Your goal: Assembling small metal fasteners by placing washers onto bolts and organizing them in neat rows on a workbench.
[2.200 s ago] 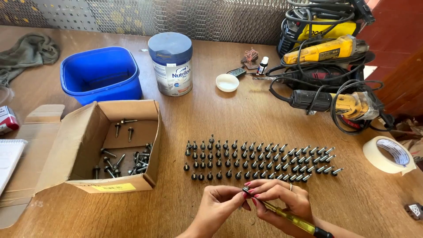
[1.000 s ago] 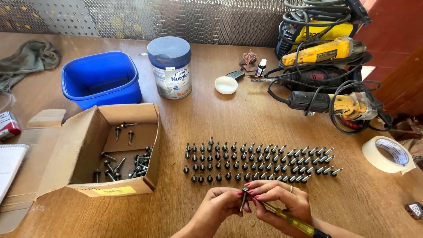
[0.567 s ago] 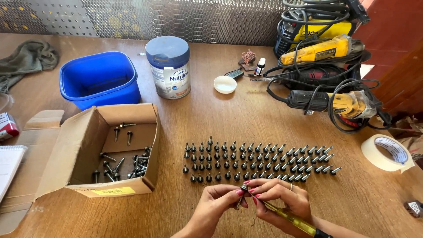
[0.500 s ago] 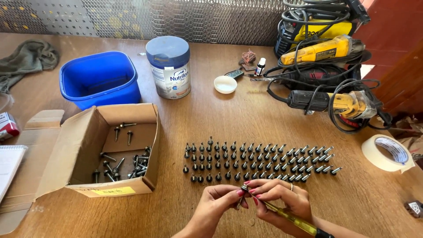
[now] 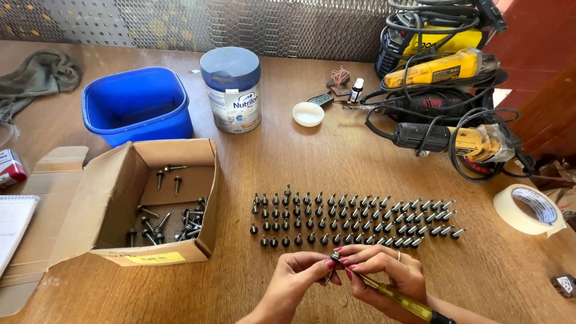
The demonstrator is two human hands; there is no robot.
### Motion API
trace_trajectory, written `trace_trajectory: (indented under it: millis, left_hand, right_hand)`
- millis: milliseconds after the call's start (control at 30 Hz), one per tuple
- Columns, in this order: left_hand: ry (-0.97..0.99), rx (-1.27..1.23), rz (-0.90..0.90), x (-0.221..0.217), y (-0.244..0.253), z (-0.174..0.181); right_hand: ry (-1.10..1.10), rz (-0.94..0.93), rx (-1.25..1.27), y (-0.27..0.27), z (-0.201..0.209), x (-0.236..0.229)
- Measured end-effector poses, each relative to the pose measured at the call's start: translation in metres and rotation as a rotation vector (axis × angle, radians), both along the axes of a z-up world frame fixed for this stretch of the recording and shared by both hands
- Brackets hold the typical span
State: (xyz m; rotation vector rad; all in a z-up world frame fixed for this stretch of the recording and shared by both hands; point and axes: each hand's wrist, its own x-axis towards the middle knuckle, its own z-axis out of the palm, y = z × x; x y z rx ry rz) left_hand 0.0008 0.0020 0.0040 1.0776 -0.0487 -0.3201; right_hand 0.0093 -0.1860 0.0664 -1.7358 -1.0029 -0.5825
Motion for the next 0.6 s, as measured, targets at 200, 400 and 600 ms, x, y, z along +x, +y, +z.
trace_trajectory:
  millis: [200, 400, 600]
  left_hand:
    - [-0.017, 0.003, 0.034, 0.0004, -0.0021, -0.004]
    - [-0.046, 0.0, 0.062, -0.0001, -0.004, -0.006]
    - [-0.121, 0.019, 0.077, -0.0003, -0.0046, -0.0101]
  right_hand:
    - [0.017, -0.005, -0.01, -0.0023, -0.0052, 0.001]
    - [0.021, -0.003, -0.028, -0.0031, -0.005, 0.0009]
    - [0.027, 0.027, -0.024, -0.0029, -0.0049, 0.0018]
